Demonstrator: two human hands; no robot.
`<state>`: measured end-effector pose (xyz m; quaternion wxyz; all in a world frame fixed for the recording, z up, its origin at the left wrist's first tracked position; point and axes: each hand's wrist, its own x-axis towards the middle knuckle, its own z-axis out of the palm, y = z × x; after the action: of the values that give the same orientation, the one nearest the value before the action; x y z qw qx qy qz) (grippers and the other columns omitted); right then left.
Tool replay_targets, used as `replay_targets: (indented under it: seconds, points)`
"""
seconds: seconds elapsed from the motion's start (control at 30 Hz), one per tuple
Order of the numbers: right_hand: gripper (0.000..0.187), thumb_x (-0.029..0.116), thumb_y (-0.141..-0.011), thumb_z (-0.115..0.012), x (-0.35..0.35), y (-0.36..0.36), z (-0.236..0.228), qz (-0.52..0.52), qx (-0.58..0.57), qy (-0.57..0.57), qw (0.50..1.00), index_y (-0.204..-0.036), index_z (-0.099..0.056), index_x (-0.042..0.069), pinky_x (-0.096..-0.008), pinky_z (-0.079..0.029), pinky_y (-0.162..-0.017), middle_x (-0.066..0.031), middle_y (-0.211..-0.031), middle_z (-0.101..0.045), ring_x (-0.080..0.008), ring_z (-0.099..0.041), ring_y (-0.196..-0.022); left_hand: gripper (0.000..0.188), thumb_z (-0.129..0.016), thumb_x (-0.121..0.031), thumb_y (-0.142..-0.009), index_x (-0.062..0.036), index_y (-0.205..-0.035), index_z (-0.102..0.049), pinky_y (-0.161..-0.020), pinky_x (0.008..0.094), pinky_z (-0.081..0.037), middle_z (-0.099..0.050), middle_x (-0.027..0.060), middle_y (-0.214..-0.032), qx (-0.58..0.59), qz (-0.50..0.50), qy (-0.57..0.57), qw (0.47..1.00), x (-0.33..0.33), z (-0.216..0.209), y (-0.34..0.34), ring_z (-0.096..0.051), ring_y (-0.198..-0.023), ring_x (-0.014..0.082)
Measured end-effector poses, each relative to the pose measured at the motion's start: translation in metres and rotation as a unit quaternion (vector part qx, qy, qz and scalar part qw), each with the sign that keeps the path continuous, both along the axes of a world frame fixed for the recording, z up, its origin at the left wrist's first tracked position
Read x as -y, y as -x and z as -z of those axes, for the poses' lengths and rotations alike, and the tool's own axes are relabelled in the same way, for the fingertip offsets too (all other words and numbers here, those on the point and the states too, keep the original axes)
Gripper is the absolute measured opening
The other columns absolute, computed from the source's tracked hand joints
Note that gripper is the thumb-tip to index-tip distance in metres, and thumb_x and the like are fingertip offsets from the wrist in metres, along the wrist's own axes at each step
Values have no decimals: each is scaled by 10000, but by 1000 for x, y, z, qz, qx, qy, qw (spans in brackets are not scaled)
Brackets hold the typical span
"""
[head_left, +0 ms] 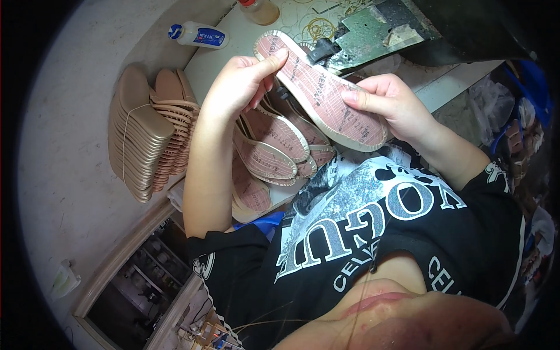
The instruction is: Checking and stacking shoe insoles at a manufacturing workstation.
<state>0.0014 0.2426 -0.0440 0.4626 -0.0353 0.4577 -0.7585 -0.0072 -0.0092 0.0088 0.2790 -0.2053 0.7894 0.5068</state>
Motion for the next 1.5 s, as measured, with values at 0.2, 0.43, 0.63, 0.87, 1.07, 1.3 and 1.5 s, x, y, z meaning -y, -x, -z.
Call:
replay_targets:
  seconds: [0.2,0.43,0.63,0.87,1.07,1.3,1.5]
  points:
    - [251,231,-884,-635,41,-20,-17,51,13,35,998,-823,-673,-10,-212,-473,-628,-35,-769,-666,-48,-580,-671,387,-569,-396,-904,-80,-681,-568,-316,214,-263,-497,-13,-488,-113,-118,-57,985,4,25,-16,-371,-324,61]
    - [207,155,-825,-698,45,-39,-24,-117,-355,1,927,-800,-646,-43,-252,-366,-495,-39,-595,-574,-42,-430,-548,241,-482,-230,-972,-14,-1057,-549,-719,220,-478,-629,37,-926,-243,-267,-284,888,-15,9,-89,-590,-790,73]
    - [331,238,-833,-690,55,-44,-22,-144,-424,32,894,-671,-586,-31,-256,-334,-480,-35,-510,-420,-61,-357,-511,241,-504,-173,-958,-18,-1143,-495,-793,240,-471,-598,76,-1055,-329,-297,-282,851,-27,4,-124,-577,-901,96]
    - [264,237,-856,-671,59,-45,-15,-120,-347,55,929,-875,-613,-20,-241,-373,-550,19,-653,-501,-44,-406,-622,316,-469,-238,-976,2,-1181,-474,-857,275,-443,-594,97,-1070,-409,-347,-147,831,-37,0,-129,-570,-955,144]
    - [611,251,-817,-685,78,-35,23,-51,-653,-108,747,-1294,-433,-36,-371,-410,-962,-225,-1236,-523,-286,-522,-1128,599,-543,-384,-903,15,-1319,-378,-1044,398,-289,-387,243,-1349,-217,-197,457,840,39,78,-202,-351,-1281,333]
    - [597,210,-808,-674,60,-31,41,-146,-591,-43,792,-1315,-434,5,-401,-376,-1013,-220,-1280,-498,-339,-476,-1197,770,-699,-317,-722,-30,-1356,-369,-1071,552,-130,-287,203,-1437,-58,-77,625,774,-3,141,-281,-186,-1349,373]
    - [193,155,-855,-624,45,-31,31,-199,-493,49,845,-969,-672,6,-315,-506,-771,-130,-914,-688,-236,-663,-869,697,-715,-224,-662,-55,-1283,-447,-1022,519,-228,-421,169,-1270,-174,-162,583,777,8,123,-282,-344,-1220,362]
